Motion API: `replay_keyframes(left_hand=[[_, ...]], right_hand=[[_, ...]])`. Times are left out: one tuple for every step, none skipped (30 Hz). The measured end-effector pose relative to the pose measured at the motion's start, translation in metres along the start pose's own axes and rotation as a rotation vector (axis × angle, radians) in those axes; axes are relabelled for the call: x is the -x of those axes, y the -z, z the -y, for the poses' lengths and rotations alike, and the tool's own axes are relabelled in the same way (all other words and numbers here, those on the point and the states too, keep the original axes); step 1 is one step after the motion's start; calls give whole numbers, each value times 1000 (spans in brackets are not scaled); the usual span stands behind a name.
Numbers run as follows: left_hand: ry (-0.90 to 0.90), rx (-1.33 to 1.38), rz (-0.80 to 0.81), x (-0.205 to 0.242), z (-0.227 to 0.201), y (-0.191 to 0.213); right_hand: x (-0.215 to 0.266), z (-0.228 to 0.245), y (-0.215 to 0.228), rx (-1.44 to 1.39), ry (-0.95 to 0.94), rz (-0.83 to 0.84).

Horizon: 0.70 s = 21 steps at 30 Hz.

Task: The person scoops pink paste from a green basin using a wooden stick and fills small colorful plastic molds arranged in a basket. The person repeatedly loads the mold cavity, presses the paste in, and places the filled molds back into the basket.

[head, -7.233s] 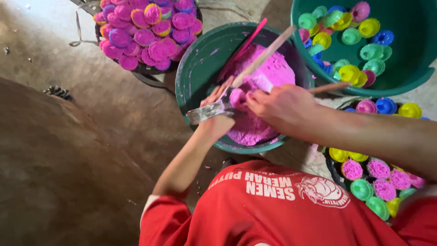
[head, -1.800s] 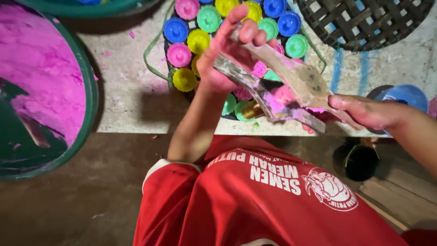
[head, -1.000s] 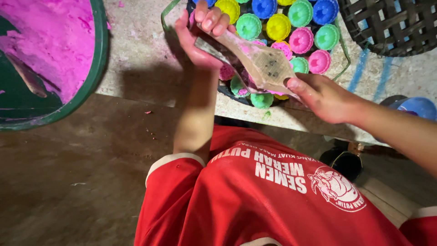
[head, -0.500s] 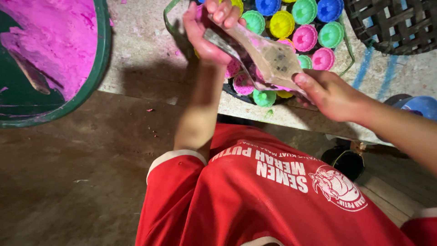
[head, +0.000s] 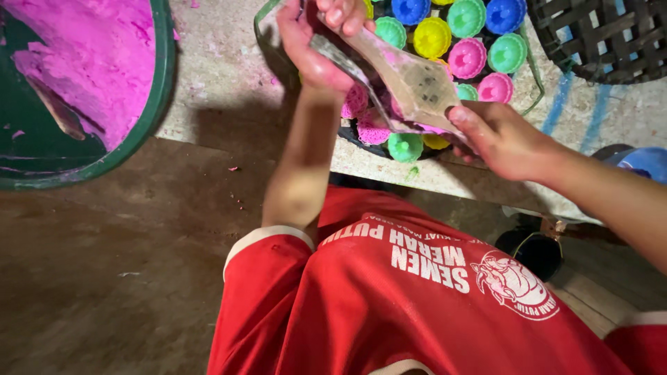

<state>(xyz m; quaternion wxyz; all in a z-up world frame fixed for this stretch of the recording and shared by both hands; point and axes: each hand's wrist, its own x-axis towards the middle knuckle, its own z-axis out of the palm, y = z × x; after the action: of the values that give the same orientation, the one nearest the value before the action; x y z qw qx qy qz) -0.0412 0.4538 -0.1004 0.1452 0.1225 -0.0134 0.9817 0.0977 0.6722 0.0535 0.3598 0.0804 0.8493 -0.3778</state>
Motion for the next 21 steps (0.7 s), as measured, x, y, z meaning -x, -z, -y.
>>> replay_keyframes(left_hand=[[9, 2, 18, 0, -2, 0], [17, -1, 37, 0, -4, -1], [24, -10, -4, 0, -6, -2], [30, -20, -47, 1, -5, -4], [35, -30, -90, 2, -4, -5], [18, -44, -63, 0, -1, -6], [2, -59, -36, -5, 2, -6], [-12, -71, -8, -8, 4, -6], [-1, -62, 19, -9, 3, -5], [9, -55, 51, -11, -1, -3], [19, -48, 83, -12, -4, -1], [71, -113, -26, -9, -9, 4], [119, -178, -137, -2, -14, 9], [159, -245, -249, 4, -19, 15], [272, -419, -312, 14, -17, 22], [390, -595, -373, 28, -12, 28], [508, -771, -433, 35, -8, 35], [623, -784, -363, 48, -3, 40], [737, -795, -291, 64, 3, 44], [733, -806, -277, 73, 5, 48], [730, -815, -263, 84, 7, 48]], right_hand=[[-1, -1, -2, -10, -12, 8], [-1, -2, -3, -20, -20, 18], [-2, -3, -4, -31, -27, 29], [-3, -3, -2, -31, -36, 35], [-3, -3, 0, -32, -45, 40], [-4, -4, 2, -33, -57, 44], [-4, -5, 5, 42, -20, 5], [-5, -7, 6, 117, 14, -37], [-5, -9, 8, 191, 48, -79], [-5, -11, 9, 142, 87, -92], [-7, -13, 8, 93, 126, -105], [-7, -17, 7, 42, 164, -114], [-7, -22, 6, 9, 224, -91], [-7, -27, 6, -22, 286, -65], [-6, -33, 7, -53, 348, -40], [-5, -39, 8, -66, 356, -34], [-5, -45, 9, -78, 364, -29], [-5, -51, 8, -92, 369, -21], [-6, -56, 7, -101, 366, -39], [-8, -61, 5, -108, 363, -57], [-10, -66, 3, -114, 360, -75]])
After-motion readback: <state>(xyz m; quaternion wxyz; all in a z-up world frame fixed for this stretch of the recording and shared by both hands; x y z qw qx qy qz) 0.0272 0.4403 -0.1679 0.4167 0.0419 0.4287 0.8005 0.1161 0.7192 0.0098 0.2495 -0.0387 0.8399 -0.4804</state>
